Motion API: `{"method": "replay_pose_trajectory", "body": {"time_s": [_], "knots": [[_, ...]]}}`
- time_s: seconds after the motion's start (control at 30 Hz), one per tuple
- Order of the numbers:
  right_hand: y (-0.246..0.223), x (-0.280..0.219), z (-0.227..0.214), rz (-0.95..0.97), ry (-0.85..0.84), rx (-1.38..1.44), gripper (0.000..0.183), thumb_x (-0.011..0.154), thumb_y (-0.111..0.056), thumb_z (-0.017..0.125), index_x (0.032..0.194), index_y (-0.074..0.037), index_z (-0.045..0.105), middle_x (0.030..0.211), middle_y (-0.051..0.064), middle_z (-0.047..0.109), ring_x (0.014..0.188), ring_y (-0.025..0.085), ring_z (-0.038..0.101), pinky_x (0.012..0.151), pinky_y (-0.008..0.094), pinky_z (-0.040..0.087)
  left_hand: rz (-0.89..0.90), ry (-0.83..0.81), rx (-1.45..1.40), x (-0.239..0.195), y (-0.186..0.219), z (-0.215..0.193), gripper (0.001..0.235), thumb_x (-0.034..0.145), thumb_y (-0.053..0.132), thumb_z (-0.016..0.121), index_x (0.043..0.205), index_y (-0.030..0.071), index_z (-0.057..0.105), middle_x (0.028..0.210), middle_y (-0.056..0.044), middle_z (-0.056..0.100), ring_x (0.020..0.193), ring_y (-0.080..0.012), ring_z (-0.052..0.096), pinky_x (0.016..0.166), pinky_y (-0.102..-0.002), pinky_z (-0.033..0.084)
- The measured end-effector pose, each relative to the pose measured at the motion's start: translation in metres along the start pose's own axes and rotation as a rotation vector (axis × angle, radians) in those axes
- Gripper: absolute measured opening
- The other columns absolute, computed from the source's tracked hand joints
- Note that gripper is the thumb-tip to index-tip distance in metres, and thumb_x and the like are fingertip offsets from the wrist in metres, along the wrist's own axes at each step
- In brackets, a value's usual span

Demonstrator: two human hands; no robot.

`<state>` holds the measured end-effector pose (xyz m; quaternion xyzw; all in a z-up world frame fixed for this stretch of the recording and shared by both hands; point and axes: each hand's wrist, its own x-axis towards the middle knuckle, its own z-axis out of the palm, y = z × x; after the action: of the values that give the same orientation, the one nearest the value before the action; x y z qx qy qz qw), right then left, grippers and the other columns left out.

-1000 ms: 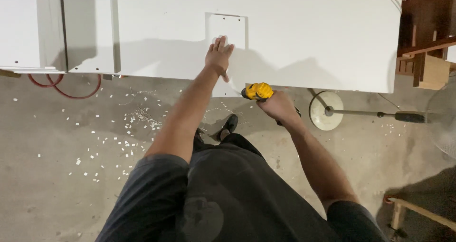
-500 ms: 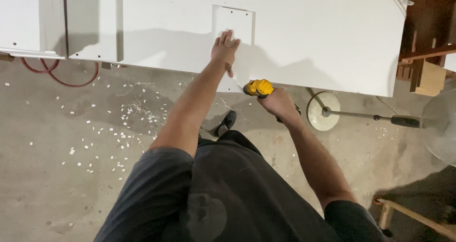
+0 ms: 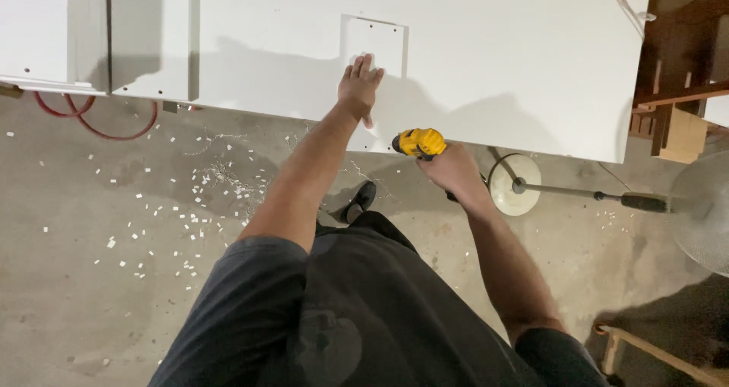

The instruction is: Assembling wooden panels using a power drill to drive screws

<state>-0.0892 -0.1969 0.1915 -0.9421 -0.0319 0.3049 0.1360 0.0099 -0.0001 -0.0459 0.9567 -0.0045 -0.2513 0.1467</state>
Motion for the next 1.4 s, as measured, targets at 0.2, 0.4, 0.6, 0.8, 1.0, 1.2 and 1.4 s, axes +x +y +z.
{"method": "replay_pose_trajectory", "body": {"time_s": [0.2, 0.4, 0.6, 0.8, 1.0, 1.2, 1.4], "knots": [[0.0, 0.026, 0.029, -0.125, -0.014, -0.058, 0.036, 0.085, -0.034, 0.07, 0.085, 0.002, 0.066, 0.071, 0.02, 0.069, 0.07, 0.033, 0.073, 0.054, 0.038, 0.055, -0.004, 0.034, -0.043, -0.039, 0.008, -0.029, 0.11, 0.081, 0.026, 0.089, 0.167, 0.027, 0.022, 0.174, -0.015, -0.002, 0.16, -0.0361, -0.001, 0.13, -0.048, 0.007], [-0.005, 0.027, 0.047, -0.216, 0.043, -0.099, 0.038, 0.083, -0.033, 0.067, 0.087, 0.005, 0.069, 0.079, 0.026, 0.072, 0.082, 0.045, 0.073, 0.061, 0.045, 0.055, -0.009, 0.003, -0.005, -0.021, 0.003, -0.019, 0.131, 0.065, 0.039, 0.098, 0.168, 0.026, 0.019, 0.174, -0.014, -0.003, 0.16, -0.0368, -0.003, 0.13, -0.046, 0.006], [-0.003, 0.04, 0.052, -0.137, -0.018, -0.019, 0.034, 0.08, -0.033, 0.07, 0.082, 0.001, 0.069, 0.07, 0.021, 0.069, 0.075, 0.037, 0.074, 0.059, 0.039, 0.054, -0.008, -0.004, -0.009, -0.007, 0.001, -0.01, 0.147, 0.049, 0.039, 0.104, 0.168, 0.025, 0.019, 0.173, -0.017, -0.005, 0.159, -0.038, -0.003, 0.13, -0.047, 0.007], [-0.013, 0.027, 0.049, -0.135, -0.057, 0.016, 0.031, 0.083, -0.03, 0.068, 0.078, 0.001, 0.068, 0.066, 0.019, 0.069, 0.068, 0.034, 0.072, 0.055, 0.036, 0.052, 0.002, 0.004, -0.011, -0.011, 0.001, -0.014, 0.148, 0.047, 0.034, 0.106, 0.168, 0.024, 0.021, 0.173, -0.018, -0.003, 0.159, -0.0375, -0.001, 0.13, -0.047, 0.008], [-0.027, 0.018, 0.043, -0.114, -0.095, 0.029, 0.03, 0.085, -0.027, 0.066, 0.079, 0.002, 0.069, 0.07, 0.021, 0.07, 0.071, 0.032, 0.071, 0.057, 0.036, 0.051, 0.0, 0.08, -0.112, -0.071, 0.009, -0.052, 0.073, 0.102, 0.024, 0.065, 0.166, 0.028, 0.029, 0.174, -0.013, 0.003, 0.16, -0.0342, 0.003, 0.129, -0.049, 0.011], [-0.017, 0.03, 0.051, -0.114, -0.085, 0.034, 0.029, 0.084, -0.028, 0.066, 0.079, 0.0, 0.068, 0.066, 0.018, 0.068, 0.068, 0.031, 0.071, 0.054, 0.036, 0.05, -0.003, 0.117, -0.117, -0.079, 0.011, -0.055, 0.061, 0.107, 0.021, 0.052, 0.164, 0.03, 0.033, 0.174, -0.012, 0.005, 0.16, -0.0347, 0.005, 0.129, -0.05, 0.012], [-0.021, 0.017, 0.033, -0.092, -0.058, 0.03, 0.033, 0.086, -0.03, 0.067, 0.09, 0.003, 0.068, 0.078, 0.023, 0.072, 0.079, 0.034, 0.073, 0.06, 0.036, 0.054, 0.004, 0.037, 0.017, -0.043, 0.005, -0.033, 0.114, 0.075, 0.036, 0.089, 0.167, 0.027, 0.022, 0.174, -0.014, 0.001, 0.16, -0.0368, 0.0, 0.129, -0.047, 0.009]]}}
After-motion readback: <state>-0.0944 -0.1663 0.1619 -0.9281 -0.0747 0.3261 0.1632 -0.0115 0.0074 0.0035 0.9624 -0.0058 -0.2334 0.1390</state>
